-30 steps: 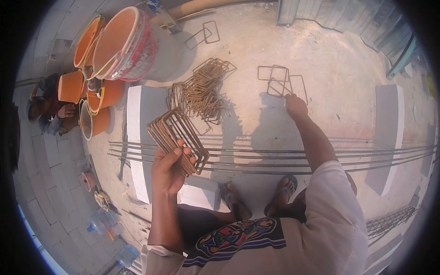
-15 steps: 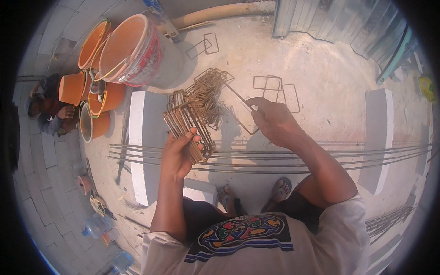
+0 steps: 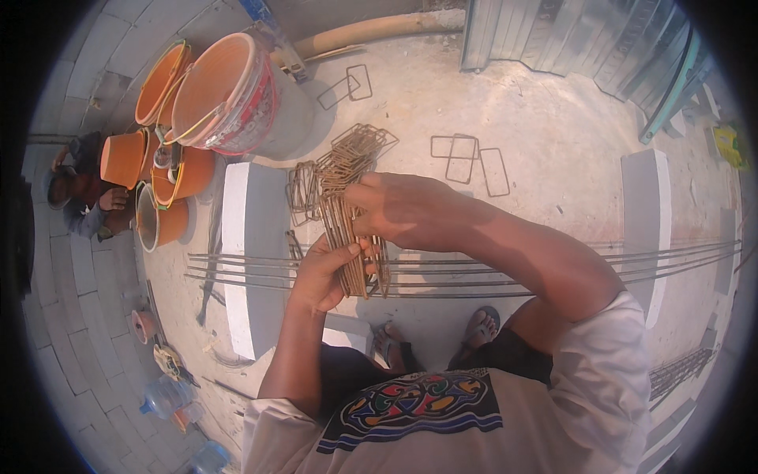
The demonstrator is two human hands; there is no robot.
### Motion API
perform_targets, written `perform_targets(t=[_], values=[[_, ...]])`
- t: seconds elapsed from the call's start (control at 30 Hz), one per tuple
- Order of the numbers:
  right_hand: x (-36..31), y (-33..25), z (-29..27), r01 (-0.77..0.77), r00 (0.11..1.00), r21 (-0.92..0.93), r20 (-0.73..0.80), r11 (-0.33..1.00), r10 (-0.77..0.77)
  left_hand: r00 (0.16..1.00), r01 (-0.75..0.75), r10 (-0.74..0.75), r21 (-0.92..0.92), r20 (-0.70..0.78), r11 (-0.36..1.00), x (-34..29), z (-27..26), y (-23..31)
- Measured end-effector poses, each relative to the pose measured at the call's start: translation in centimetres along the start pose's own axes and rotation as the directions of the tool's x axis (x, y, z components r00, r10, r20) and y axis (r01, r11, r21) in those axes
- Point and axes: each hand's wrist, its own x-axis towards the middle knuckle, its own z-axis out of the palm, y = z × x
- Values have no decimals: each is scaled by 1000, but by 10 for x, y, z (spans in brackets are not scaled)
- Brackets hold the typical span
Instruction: The person gathers pre-bent wire stirrups from the floor and slides them onto a set of parallel rebar rods. They repeat this process, stacking the stirrups along the rods to form a rebar cage structure on a construction site.
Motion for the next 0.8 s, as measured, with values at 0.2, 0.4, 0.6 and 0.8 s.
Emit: perform_targets(t=[0.2, 0.4, 0.6, 0.8], values=[[1, 10, 24, -103, 968, 265, -196, 959, 158, 999, -9, 8, -30, -53, 1000, -3, 6, -3], [-65, 147, 78, -646, 595, 386, -286, 659, 751, 982, -126, 115, -61, -153, 990, -16, 7, 8], [-213, 276, 205, -950, 302, -76, 27, 303, 953, 963, -184, 173, -38, -207, 982, -25, -4, 5], [-204, 285, 250, -951, 228, -199, 67, 237, 971, 972, -190, 174, -94, -159, 977, -35, -12, -6]])
